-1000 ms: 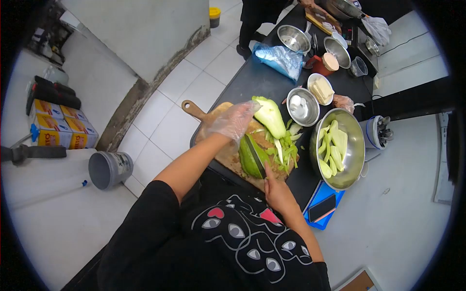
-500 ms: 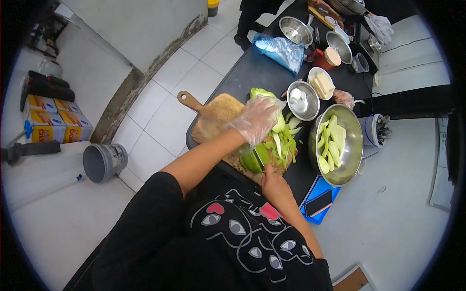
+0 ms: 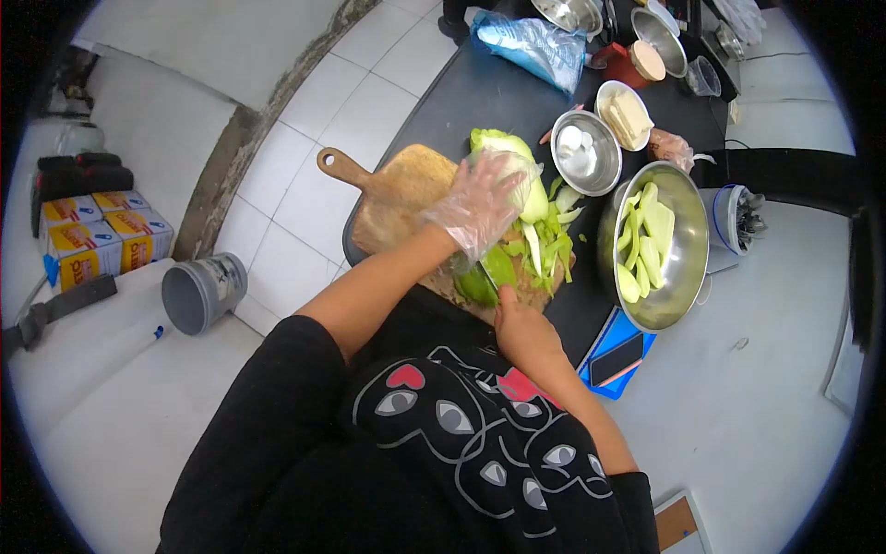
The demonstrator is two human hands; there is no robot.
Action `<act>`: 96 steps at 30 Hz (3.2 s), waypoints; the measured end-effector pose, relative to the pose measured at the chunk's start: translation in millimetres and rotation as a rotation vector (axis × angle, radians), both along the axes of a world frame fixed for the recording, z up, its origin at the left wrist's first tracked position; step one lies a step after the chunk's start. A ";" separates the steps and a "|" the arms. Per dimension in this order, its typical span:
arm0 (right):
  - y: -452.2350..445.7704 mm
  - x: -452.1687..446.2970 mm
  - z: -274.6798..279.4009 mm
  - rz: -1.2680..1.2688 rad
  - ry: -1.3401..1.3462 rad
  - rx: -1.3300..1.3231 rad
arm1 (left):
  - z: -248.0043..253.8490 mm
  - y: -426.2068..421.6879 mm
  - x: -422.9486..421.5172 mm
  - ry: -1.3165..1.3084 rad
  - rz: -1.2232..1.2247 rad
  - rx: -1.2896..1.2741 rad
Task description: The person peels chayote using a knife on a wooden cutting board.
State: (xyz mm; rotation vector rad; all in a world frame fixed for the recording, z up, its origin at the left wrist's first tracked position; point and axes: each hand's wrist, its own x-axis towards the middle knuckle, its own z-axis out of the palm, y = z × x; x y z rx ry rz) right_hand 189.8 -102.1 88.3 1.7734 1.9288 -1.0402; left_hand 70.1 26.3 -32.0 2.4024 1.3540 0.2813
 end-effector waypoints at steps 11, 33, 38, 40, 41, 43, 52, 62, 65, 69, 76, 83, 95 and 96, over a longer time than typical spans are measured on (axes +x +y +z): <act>-16.6 10.5 -36.1 -0.034 0.020 0.012 | -3.4 -4.5 3.0 -0.010 0.018 0.060; -19.4 11.4 -54.7 -0.198 0.210 0.230 | 18.3 -88.8 -44.9 -0.299 0.312 0.195; 12.0 -15.5 -46.1 -0.227 0.166 0.255 | 11.9 -98.2 -44.3 -0.125 0.501 0.086; 17.8 -18.7 -52.4 -0.190 0.134 0.295 | 11.5 -93.4 -41.2 -0.020 0.498 0.045; 17.7 -14.6 -67.3 -0.151 0.123 0.338 | 11.3 -90.8 -39.6 0.031 0.498 0.023; 23.3 -10.6 -78.9 -0.146 0.147 0.354 | 10.6 -89.6 -36.3 0.052 0.440 -0.064; 45.3 1.7 -77.7 -0.244 0.363 0.176 | -6.3 -81.7 -39.0 0.034 0.386 -0.051; 9.0 10.1 -39.3 -0.077 0.228 0.298 | -1.0 -77.6 -37.5 0.077 0.376 -0.044; -4.3 8.5 -12.7 -0.155 0.097 0.168 | 9.4 -77.0 -38.5 0.059 0.368 -0.089; -13.4 11.9 -23.0 -0.168 0.029 0.154 | 16.3 -74.4 -37.9 0.072 0.349 -0.148; -14.7 18.2 -60.1 -0.172 0.081 0.197 | 6.5 -76.9 -38.0 0.082 0.345 -0.073; -13.7 24.8 -101.3 -0.202 0.102 0.249 | 19.3 -76.1 -37.7 0.055 0.342 -0.088; -15.9 55.3 -88.8 -0.319 0.374 0.218 | -16.7 -70.6 -79.0 -0.496 0.570 -0.019; -17.1 55.7 -85.7 -0.353 0.379 0.193 | -1.4 -67.4 -84.2 -0.470 0.467 0.013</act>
